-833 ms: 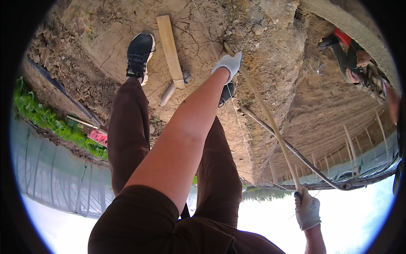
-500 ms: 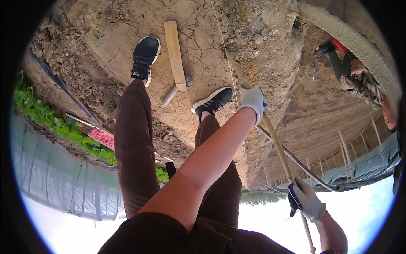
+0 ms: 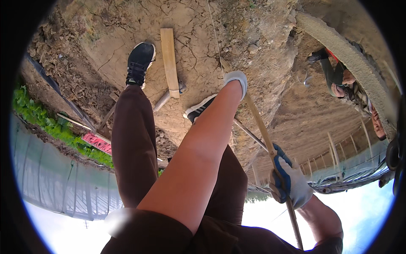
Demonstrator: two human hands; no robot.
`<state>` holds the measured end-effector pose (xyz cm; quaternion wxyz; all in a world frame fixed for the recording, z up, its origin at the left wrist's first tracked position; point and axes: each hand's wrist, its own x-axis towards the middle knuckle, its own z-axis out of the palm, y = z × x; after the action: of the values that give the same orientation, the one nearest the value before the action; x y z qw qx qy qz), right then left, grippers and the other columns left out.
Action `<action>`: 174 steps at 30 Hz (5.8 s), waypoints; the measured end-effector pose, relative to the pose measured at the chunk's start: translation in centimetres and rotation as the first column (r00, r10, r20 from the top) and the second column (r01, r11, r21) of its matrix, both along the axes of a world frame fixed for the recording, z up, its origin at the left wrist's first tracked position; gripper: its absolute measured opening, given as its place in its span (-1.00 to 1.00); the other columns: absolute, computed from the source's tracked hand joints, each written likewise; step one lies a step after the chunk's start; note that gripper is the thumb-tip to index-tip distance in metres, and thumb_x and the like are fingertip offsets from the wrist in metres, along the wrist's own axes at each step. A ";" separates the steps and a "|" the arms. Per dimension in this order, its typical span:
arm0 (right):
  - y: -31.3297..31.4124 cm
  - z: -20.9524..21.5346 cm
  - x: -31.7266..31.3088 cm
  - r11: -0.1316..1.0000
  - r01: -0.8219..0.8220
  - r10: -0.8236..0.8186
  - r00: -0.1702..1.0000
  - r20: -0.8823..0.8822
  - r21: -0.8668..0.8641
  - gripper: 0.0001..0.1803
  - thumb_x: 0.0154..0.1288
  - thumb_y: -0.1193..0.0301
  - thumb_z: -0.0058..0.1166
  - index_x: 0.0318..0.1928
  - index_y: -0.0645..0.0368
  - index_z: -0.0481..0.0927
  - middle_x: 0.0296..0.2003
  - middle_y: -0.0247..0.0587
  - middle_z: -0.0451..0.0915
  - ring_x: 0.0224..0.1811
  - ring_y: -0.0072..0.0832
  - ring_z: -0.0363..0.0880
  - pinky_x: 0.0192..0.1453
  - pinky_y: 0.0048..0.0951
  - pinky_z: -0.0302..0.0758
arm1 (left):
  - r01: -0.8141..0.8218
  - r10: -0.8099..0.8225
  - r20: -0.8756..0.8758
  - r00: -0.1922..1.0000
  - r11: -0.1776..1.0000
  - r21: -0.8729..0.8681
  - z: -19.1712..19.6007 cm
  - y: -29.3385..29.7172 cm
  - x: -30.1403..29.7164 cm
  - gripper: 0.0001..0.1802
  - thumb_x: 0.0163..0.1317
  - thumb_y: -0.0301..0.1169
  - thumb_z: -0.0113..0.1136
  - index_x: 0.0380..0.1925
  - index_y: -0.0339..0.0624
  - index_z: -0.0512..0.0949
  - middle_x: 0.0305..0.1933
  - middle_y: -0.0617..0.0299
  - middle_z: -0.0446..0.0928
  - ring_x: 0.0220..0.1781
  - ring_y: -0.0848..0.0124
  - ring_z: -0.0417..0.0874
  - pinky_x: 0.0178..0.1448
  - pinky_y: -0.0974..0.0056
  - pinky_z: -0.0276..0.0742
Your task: The person hammers wooden stakes into the ground to support a greenhouse frame. They use a hammer to drive the stakes and adjust the position of the metal arches. Another person assists by holding the structure steady.
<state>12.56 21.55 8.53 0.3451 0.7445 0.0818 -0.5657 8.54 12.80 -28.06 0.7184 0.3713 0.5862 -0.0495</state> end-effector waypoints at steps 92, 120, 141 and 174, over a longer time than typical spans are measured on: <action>56.1 28.0 23.2 -0.164 -0.133 -0.275 0.958 0.084 0.977 0.42 0.13 -0.02 0.46 0.69 0.13 -0.32 0.35 0.27 0.50 0.40 0.01 0.53 0.45 -0.05 0.49 | -0.399 0.478 0.086 0.874 0.605 0.689 50.7 29.1 8.9 -0.73 0.39 -0.22 0.34 -0.22 -0.24 0.69 -0.54 0.25 0.52 -0.49 0.47 0.47 -0.34 0.22 0.46; 49.2 20.3 20.1 -0.219 -0.035 -0.411 0.910 -0.060 0.975 -0.45 0.31 0.08 0.38 -0.04 0.37 0.64 -0.15 0.10 0.76 -0.12 -0.14 0.73 0.05 -0.13 0.60 | -0.370 0.439 0.040 0.898 0.703 0.608 51.4 30.1 9.0 -0.61 0.33 0.03 0.37 -0.15 -0.05 0.75 -0.41 0.02 0.71 -0.31 0.03 0.76 -0.17 -0.01 0.61; 47.1 21.3 23.3 -0.319 0.057 -0.346 0.922 -0.172 0.946 -0.47 0.31 0.08 0.34 0.02 0.33 0.69 -0.18 0.14 0.78 -0.09 0.02 0.76 0.09 -0.10 0.61 | -0.378 0.434 0.084 0.897 0.655 0.654 50.6 28.2 10.5 -0.69 0.38 -0.13 0.37 -0.20 -0.18 0.71 -0.51 0.15 0.59 -0.47 0.28 0.59 -0.32 0.14 0.49; 39.6 28.0 21.0 -0.298 -0.098 -0.345 0.938 -0.012 0.949 -0.24 0.34 0.23 0.22 0.46 0.17 0.27 0.20 0.17 0.62 0.25 0.09 0.60 0.37 -0.04 0.46 | -0.250 0.354 0.014 0.935 0.632 0.733 54.5 23.7 8.9 -0.65 0.35 -0.09 0.35 -0.24 -0.19 0.66 -0.45 -0.09 0.65 -0.40 -0.09 0.66 -0.23 -0.04 0.54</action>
<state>33.52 61.20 36.54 -0.4452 0.7915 0.3709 -0.1943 17.39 36.53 26.46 0.4707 0.5166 0.6570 0.2828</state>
